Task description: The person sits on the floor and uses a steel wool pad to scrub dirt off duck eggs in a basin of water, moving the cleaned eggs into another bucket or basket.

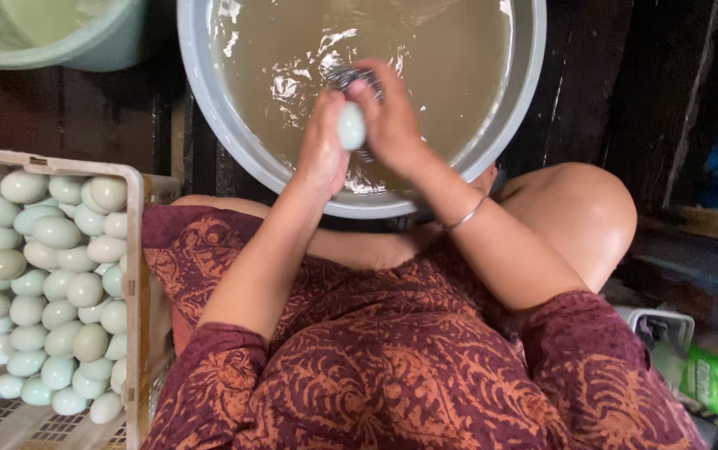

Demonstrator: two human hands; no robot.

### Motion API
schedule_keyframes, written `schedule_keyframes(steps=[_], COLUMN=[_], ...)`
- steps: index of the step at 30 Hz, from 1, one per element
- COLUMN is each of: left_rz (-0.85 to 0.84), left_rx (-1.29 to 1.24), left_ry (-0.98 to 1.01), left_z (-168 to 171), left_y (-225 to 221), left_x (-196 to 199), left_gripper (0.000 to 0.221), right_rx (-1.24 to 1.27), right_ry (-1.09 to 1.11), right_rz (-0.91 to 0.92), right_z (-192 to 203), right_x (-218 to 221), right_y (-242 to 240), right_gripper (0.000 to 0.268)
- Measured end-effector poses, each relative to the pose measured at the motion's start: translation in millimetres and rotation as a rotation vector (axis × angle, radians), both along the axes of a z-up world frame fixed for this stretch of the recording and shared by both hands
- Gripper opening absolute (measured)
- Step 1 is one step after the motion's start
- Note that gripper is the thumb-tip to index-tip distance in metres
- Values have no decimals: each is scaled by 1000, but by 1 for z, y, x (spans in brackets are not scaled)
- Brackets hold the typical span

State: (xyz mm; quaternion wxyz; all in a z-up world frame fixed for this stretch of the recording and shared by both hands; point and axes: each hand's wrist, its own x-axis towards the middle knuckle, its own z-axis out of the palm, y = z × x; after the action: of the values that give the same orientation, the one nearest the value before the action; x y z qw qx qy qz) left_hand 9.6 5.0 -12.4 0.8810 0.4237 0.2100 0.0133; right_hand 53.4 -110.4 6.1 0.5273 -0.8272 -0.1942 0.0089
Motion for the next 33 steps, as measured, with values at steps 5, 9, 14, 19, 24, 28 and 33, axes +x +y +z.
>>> schedule_keyframes(steps=[5,9,14,19,24,28,33], left_rz=[-261,-463,-704,-485,213,553,876], left_rx=[428,1158,1521,1330,1140,1142,1369], left_ry=[203,217,472,277,-60,70,386], left_z=[29,34,-2,36,21,-32,-111], left_y=[-3,15,14,28,108,247,397], left_x=[7,13,29,23,31,-35,-109], left_gripper=[7,17,42,18,12,24,73], right_rx=[-592,-927,-928,-851,-823,-881,-882], right_ry=[-66,301,235,119,182,144,173], right_rz=[-11,110,170,143,115,133,120], right_z=[4,8,-12,-21,5,-15,-13], right_x=[27,23,22,28,16,27,25], right_y=[-25,-16,-22,-27,-20,-30,-23], right_gripper=[44,72,88,85,66,63,66])
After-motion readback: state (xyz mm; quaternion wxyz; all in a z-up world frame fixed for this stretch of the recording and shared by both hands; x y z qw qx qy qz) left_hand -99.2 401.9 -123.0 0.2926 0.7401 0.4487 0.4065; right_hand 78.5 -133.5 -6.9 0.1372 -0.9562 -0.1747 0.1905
